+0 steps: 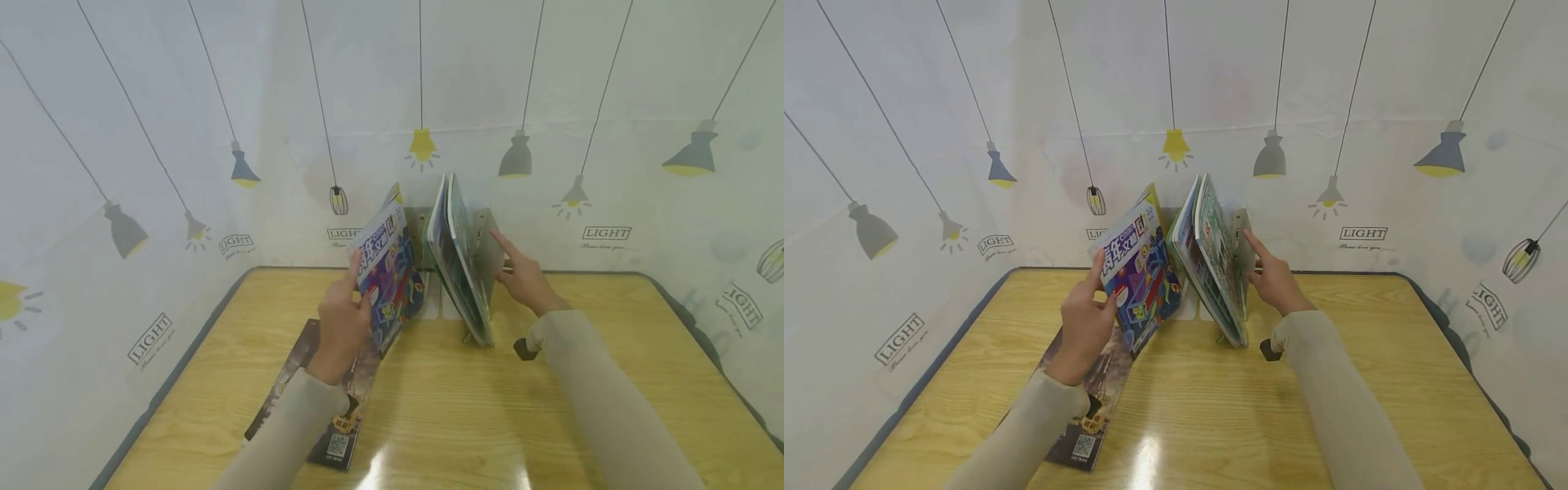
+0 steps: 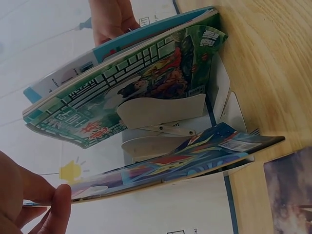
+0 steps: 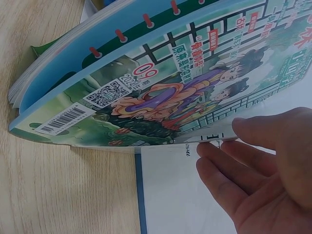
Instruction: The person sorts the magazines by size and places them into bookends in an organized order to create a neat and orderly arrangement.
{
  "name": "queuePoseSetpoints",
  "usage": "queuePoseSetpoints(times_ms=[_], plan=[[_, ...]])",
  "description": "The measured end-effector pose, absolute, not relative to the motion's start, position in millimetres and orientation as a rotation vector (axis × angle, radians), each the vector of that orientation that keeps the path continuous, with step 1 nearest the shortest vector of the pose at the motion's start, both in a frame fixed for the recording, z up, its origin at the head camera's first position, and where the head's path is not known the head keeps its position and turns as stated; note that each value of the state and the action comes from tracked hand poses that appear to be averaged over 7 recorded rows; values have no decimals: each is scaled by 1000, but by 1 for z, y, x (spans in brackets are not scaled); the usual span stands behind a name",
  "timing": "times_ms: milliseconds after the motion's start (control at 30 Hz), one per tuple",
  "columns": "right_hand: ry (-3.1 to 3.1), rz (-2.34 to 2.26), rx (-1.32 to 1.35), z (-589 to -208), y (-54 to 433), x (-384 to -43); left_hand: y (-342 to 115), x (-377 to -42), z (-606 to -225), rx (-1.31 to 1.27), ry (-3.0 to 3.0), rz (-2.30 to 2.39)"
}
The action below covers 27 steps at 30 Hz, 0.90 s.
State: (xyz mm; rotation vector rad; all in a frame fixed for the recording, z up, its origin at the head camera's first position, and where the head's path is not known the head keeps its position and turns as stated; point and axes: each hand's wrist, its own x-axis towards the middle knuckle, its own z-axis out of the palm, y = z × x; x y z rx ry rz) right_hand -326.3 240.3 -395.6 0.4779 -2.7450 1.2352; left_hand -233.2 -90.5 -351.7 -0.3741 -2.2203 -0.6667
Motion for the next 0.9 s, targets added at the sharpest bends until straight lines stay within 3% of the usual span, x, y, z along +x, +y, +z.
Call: queuePoseSetpoints(times_ms=[367, 900], plan=[[-2749, 1234, 473, -395, 241, -326, -83, -236, -350, -430, -2136, -630], [-2733, 1223, 478, -396, 241, -327, -77, -251, -377, -420, -2094, -637]])
